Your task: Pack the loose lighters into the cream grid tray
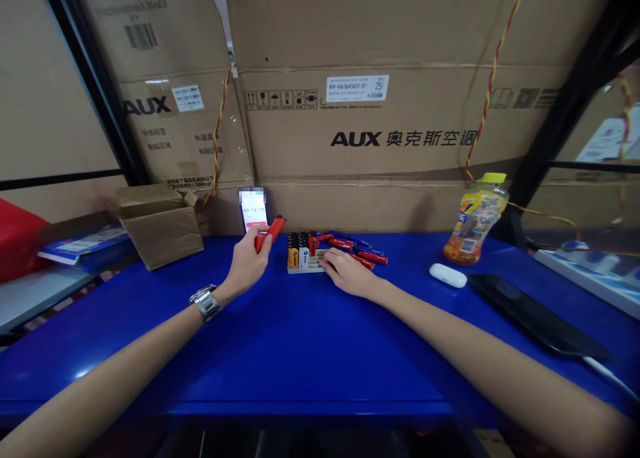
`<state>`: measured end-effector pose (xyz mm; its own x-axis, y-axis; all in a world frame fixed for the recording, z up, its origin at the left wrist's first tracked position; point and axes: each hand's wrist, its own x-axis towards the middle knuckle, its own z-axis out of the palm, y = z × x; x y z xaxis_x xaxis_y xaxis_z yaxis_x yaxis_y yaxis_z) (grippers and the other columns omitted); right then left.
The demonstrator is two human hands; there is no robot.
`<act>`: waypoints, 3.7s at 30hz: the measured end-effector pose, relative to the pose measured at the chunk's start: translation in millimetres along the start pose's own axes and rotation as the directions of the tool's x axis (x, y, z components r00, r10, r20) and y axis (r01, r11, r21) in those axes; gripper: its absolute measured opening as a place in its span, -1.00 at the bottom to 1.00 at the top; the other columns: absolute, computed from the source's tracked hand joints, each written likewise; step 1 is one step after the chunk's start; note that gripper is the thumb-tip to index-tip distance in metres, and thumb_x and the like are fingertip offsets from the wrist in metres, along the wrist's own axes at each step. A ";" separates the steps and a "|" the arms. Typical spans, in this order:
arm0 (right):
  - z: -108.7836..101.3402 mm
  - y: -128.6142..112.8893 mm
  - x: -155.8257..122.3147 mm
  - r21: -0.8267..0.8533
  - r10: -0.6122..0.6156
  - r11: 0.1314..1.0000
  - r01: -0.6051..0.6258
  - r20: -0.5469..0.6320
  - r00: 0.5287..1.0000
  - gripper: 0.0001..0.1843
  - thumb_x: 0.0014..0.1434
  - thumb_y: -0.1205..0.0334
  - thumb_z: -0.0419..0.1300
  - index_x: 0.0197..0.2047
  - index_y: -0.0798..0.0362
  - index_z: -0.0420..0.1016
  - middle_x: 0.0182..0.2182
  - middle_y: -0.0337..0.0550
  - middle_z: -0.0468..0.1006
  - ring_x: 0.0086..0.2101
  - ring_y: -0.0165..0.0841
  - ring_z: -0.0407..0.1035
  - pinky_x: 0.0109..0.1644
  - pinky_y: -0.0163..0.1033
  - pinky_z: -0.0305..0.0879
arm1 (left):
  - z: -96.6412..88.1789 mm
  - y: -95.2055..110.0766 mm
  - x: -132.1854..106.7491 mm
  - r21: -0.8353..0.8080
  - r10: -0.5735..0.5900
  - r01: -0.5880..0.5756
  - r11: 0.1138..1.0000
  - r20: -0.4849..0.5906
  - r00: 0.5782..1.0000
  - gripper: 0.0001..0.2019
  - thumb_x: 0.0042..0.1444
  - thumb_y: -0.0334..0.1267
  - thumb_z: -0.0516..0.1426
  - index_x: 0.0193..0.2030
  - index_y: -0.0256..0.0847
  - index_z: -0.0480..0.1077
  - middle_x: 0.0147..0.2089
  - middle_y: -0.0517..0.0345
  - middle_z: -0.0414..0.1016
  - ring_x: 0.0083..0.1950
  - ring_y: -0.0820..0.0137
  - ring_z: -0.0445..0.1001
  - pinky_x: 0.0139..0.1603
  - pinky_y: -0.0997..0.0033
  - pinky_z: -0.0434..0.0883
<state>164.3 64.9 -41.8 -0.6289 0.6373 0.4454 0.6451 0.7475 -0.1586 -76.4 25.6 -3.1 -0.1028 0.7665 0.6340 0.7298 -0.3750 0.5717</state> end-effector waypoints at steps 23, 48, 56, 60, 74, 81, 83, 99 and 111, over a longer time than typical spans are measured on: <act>-7.6 -36.1 3.5 0.796 0.244 0.603 -0.053 -0.122 0.962 -0.76 0.23 0.06 0.09 -0.24 0.07 0.37 -0.33 -0.17 0.46 -0.32 -0.35 0.35 -0.18 -0.19 0.30 | 36.1 54.0 -41.6 -0.093 0.133 -0.104 0.990 0.403 0.906 -0.72 0.19 -0.19 0.07 0.02 -0.21 0.24 -0.24 0.06 0.52 -0.27 0.23 0.53 -0.27 0.28 0.40; -25.3 -31.0 -1.2 0.863 0.217 0.504 -0.042 -0.079 0.973 -0.67 0.18 0.10 0.16 -0.02 0.01 0.27 -0.46 -0.31 0.40 -0.54 -0.45 0.31 -0.41 -0.24 0.28 | 35.4 47.3 -31.3 -0.190 0.283 -0.224 0.956 0.384 0.879 -0.85 0.23 -0.29 0.02 -0.08 -0.21 0.26 -0.16 0.00 0.53 -0.18 0.28 0.51 -0.14 0.23 0.40; -22.7 -32.9 -2.9 0.883 0.206 0.466 -0.051 -0.052 0.977 -0.67 0.23 0.10 0.10 0.00 0.02 0.17 -0.39 -0.24 0.47 -0.51 -0.44 0.35 -0.38 -0.23 0.31 | 37.2 44.4 -30.6 -0.510 0.026 0.239 0.826 0.459 0.888 -0.81 0.05 -0.35 0.08 -0.29 -0.14 0.08 -0.44 0.27 0.42 -0.51 0.49 0.37 -0.44 0.45 0.30; -18.4 -28.2 -3.7 0.837 0.233 0.541 -0.082 -0.055 0.971 -0.70 0.26 0.07 0.06 -0.02 0.04 0.23 -0.43 -0.26 0.46 -0.56 -0.45 0.35 -0.43 -0.26 0.29 | 37.2 46.6 -28.4 -0.688 -0.067 0.412 0.597 0.469 0.881 -0.76 0.05 -0.17 0.12 -0.38 -0.14 0.07 -0.64 0.44 0.07 -0.66 0.60 0.04 -0.60 0.56 0.06; -13.4 -25.4 -6.4 0.769 0.217 0.620 -0.155 0.022 0.976 -0.71 0.30 0.09 0.02 -0.01 0.07 0.28 -0.45 -0.24 0.48 -0.56 -0.46 0.36 -0.43 -0.29 0.30 | 31.5 49.4 -27.6 -0.555 -0.339 0.642 0.530 0.554 0.760 -0.45 0.16 0.22 -0.16 -0.67 -0.14 0.05 -0.74 0.35 -0.13 -0.73 0.60 -0.22 -0.75 0.56 -0.13; -15.6 -27.5 -6.4 0.752 0.212 0.637 -0.169 0.040 0.976 -0.73 0.31 0.12 0.01 -0.01 0.09 0.29 -0.45 -0.24 0.47 -0.57 -0.47 0.36 -0.44 -0.30 0.30 | 31.1 49.9 -29.3 -0.560 -0.324 0.588 0.584 0.504 0.801 -0.43 0.16 0.22 -0.12 -0.67 -0.16 0.07 -0.74 0.36 -0.10 -0.75 0.63 -0.19 -0.76 0.58 -0.11; -15.1 -27.1 -6.7 0.744 0.204 0.647 -0.166 0.042 0.978 -0.73 0.31 0.12 0.01 -0.01 0.09 0.30 -0.45 -0.23 0.47 -0.56 -0.47 0.37 -0.44 -0.30 0.30 | 31.2 50.7 -29.5 -0.559 -0.334 0.584 0.589 0.489 0.806 -0.43 0.17 0.22 -0.13 -0.68 -0.16 0.06 -0.74 0.35 -0.09 -0.76 0.63 -0.18 -0.77 0.57 -0.10; -18.6 -40.1 0.6 0.706 0.185 0.708 -0.026 -0.150 0.971 -0.70 0.27 -0.04 0.05 -0.26 0.04 0.32 -0.45 -0.25 0.42 -0.47 -0.41 0.33 -0.39 -0.26 0.25 | 34.3 48.8 -33.0 -0.380 0.097 0.016 0.925 0.275 0.957 -0.81 0.28 -0.16 -0.04 -0.14 -0.22 0.28 -0.23 0.10 0.47 -0.26 0.41 0.44 -0.20 0.39 0.39; -5.1 4.7 18.5 0.639 0.267 0.767 -0.052 -0.246 0.932 -0.78 0.21 0.06 0.11 -0.33 0.04 0.28 -0.54 -0.30 0.36 -0.53 -0.40 0.32 -0.41 -0.26 0.24 | 23.0 21.9 -23.0 0.231 0.312 -0.474 0.850 0.504 0.805 -0.71 0.21 -0.41 -0.07 -0.13 -0.30 0.46 -0.19 -0.12 0.48 -0.13 0.20 0.42 -0.08 0.16 0.39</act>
<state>157.9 79.2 -29.8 -0.3068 0.7474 0.5892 0.2502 0.6606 -0.7078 -42.5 11.8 -17.1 0.4860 0.7628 0.4266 0.8247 -0.5618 0.0651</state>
